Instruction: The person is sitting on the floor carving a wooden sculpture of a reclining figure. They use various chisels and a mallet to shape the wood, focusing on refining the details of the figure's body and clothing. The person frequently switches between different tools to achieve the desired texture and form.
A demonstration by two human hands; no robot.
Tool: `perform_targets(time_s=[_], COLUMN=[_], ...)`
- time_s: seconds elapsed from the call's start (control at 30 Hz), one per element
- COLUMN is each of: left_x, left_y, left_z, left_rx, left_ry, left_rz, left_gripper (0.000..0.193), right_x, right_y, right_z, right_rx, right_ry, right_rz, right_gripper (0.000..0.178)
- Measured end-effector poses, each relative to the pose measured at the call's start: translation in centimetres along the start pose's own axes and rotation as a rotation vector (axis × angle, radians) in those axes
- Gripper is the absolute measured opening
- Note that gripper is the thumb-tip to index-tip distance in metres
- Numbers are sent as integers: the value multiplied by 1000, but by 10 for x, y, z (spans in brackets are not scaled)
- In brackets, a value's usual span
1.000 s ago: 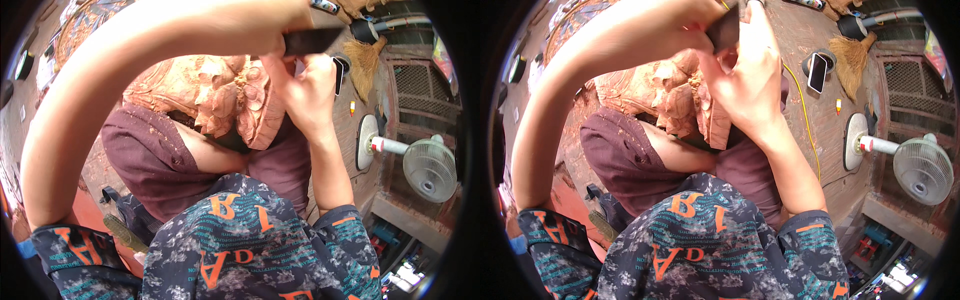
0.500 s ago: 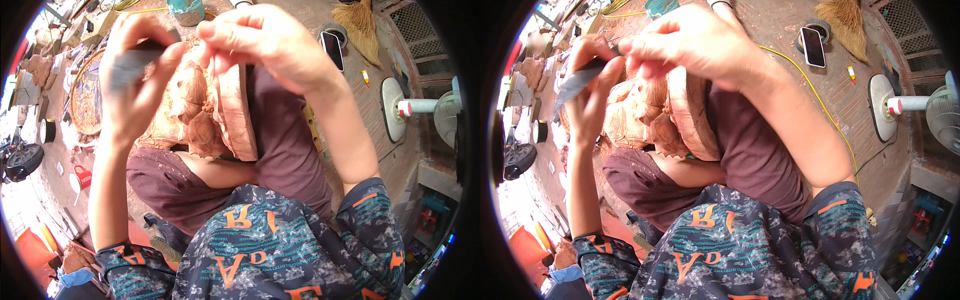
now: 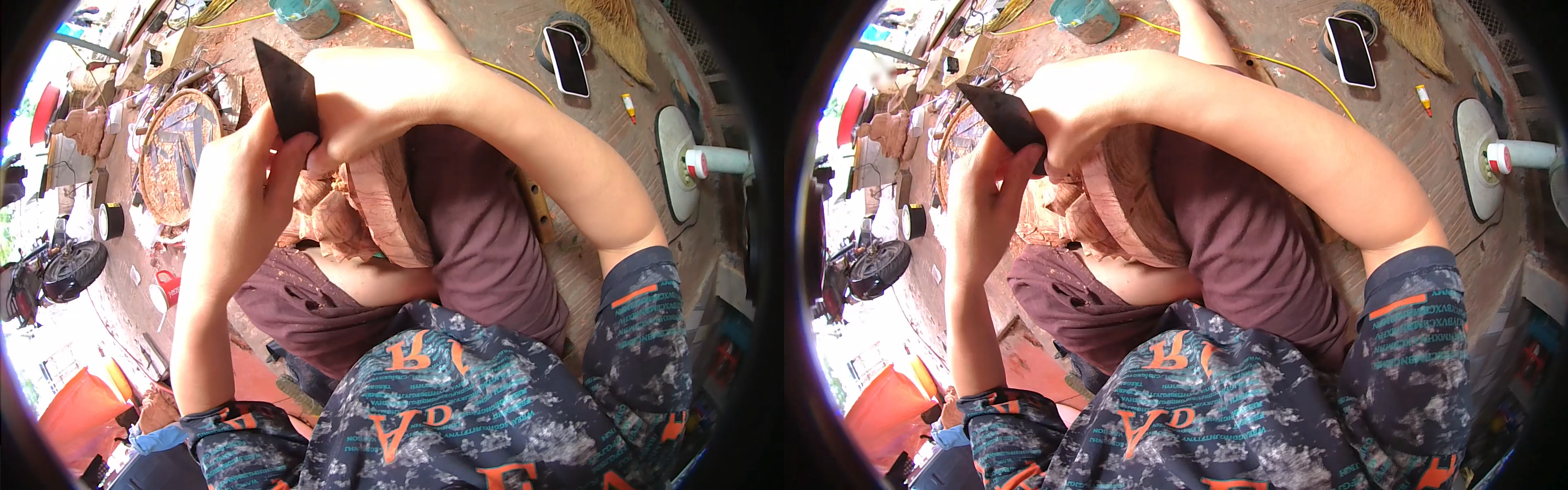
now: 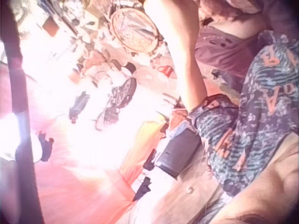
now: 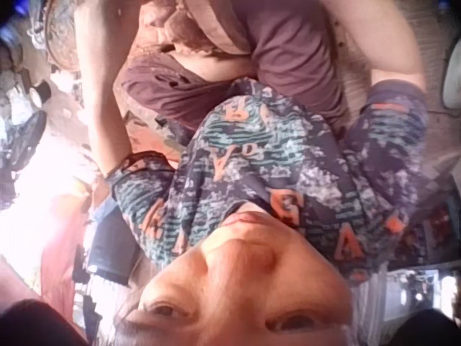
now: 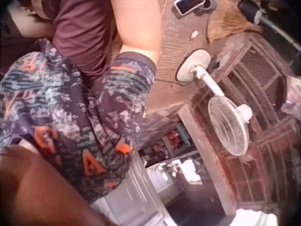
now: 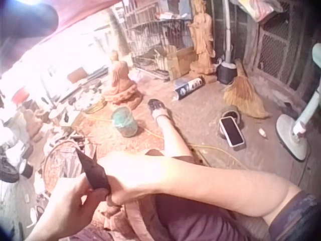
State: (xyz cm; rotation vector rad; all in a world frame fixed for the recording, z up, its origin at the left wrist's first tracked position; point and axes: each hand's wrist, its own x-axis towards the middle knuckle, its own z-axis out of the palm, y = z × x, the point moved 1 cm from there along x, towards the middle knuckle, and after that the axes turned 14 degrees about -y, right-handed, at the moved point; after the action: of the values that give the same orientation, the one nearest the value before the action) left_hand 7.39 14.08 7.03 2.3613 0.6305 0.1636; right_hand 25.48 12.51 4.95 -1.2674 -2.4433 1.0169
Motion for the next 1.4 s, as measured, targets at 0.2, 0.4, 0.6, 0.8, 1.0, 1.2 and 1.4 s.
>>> perform_targets(time_s=[0.2,0.4,0.6,0.8,1.0,1.2,1.4], left_x=[-3,12,3,20,7,23,15], left_y=[-7,-3,7,4,7,6,11], left_z=[13,9,9,9,10,15,10], left_rx=[60,45,8,123,-2,121,105], left_ry=[17,69,60,192,119,241,117], left_rz=[27,2,13,11,6,63,-50], left_gripper=[12,11,5,5,6,5,9], right_x=[-3,4,3,10,3,9,5], right_y=[-7,4,-2,1,-2,6,2], right_z=[8,-4,6,-9,3,-10,0], right_rx=[-126,65,-52,-14,-30,-8,43], right_ry=[165,4,108,109,139,123,109], right_rz=[21,10,-72,56,14,54,-68], right_gripper=[36,37,33,48,48,43,43])
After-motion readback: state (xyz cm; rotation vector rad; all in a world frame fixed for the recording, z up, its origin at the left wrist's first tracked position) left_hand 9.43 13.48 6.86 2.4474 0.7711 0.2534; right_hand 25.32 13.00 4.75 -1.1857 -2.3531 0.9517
